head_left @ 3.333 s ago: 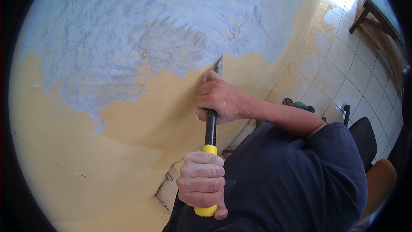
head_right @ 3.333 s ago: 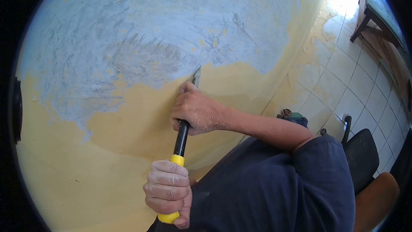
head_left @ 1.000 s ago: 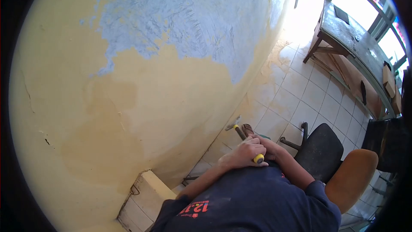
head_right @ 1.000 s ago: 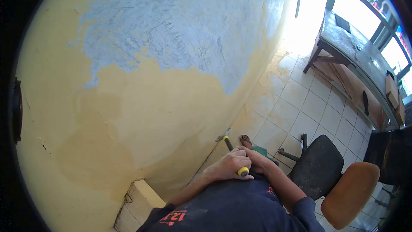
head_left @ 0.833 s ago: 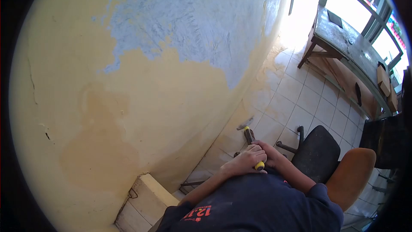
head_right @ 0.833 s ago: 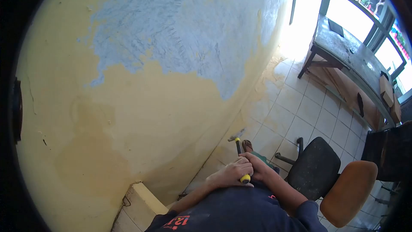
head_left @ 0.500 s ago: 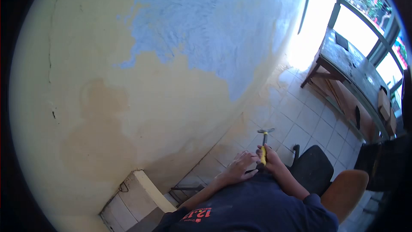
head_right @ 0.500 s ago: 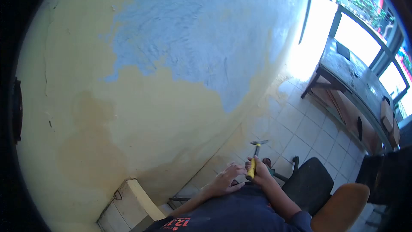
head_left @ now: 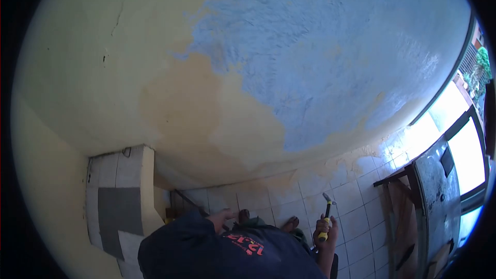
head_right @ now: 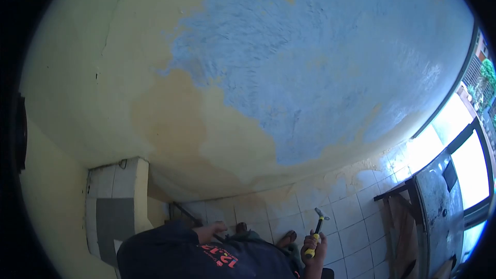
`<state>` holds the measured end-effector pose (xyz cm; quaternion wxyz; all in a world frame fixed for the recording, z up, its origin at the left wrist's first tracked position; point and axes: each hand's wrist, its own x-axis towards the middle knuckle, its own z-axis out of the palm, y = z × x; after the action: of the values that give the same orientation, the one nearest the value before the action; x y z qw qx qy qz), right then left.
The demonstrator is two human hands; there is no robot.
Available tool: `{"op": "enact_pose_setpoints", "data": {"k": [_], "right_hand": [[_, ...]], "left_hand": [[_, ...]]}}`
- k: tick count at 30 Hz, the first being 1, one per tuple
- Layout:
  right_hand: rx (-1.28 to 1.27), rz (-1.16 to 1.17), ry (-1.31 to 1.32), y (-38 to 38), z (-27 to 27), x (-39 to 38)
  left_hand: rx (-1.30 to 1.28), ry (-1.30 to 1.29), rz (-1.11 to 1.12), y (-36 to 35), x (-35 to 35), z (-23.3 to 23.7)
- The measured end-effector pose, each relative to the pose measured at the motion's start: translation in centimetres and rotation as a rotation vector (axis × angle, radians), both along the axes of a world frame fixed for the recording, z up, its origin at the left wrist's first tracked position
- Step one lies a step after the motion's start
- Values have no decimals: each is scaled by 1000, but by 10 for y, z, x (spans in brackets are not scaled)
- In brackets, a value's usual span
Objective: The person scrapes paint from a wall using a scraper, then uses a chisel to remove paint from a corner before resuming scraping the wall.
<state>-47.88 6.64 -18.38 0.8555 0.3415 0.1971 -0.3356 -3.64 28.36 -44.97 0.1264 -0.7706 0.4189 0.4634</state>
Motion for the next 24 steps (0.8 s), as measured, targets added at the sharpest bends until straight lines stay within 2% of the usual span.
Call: {"op": "enact_pose_setpoints", "data": {"k": [2, 3, 5, 6, 8, 11, 14, 15, 17, 19, 21, 24], "right_hand": [[2, -27, 52, -9, -9, -33], [-20, -70, 92, -17, -15, -47], [-44, -147, 198, -34, -17, -69], [-42, -160, 203, -42, -23, -80], [47, -257, 311, -62, -44, -98], [18, -339, 338, -91, -53, -106], [3, -349, 371, -117, -39, -104], [15, -295, 290, -124, -37, -104], [-14, -207, 173, -135, -33, -100], [-43, -138, 143, -142, -29, -93], [-1, -85, 118, -151, -23, -86], [60, 4, 67, -167, -23, -80]], "left_hand": [[-163, 240, -661, 31, 14, -19], [-156, 244, -656, 27, 3, -8], [-37, 204, -376, 7, -16, 34], [-35, 209, -389, -3, -31, 42], [-102, 121, 147, -30, -62, 55], [-221, 243, 81, -61, -99, 61], [-283, 221, 8, -95, -131, 74], [-327, 265, -38, -104, -132, 68], [-351, 171, -44, -119, -136, 58], [-243, 263, 29, -137, -132, 58], [-146, 294, 143, -162, -137, 85], [-118, 247, 95, -194, -131, 52]]}}
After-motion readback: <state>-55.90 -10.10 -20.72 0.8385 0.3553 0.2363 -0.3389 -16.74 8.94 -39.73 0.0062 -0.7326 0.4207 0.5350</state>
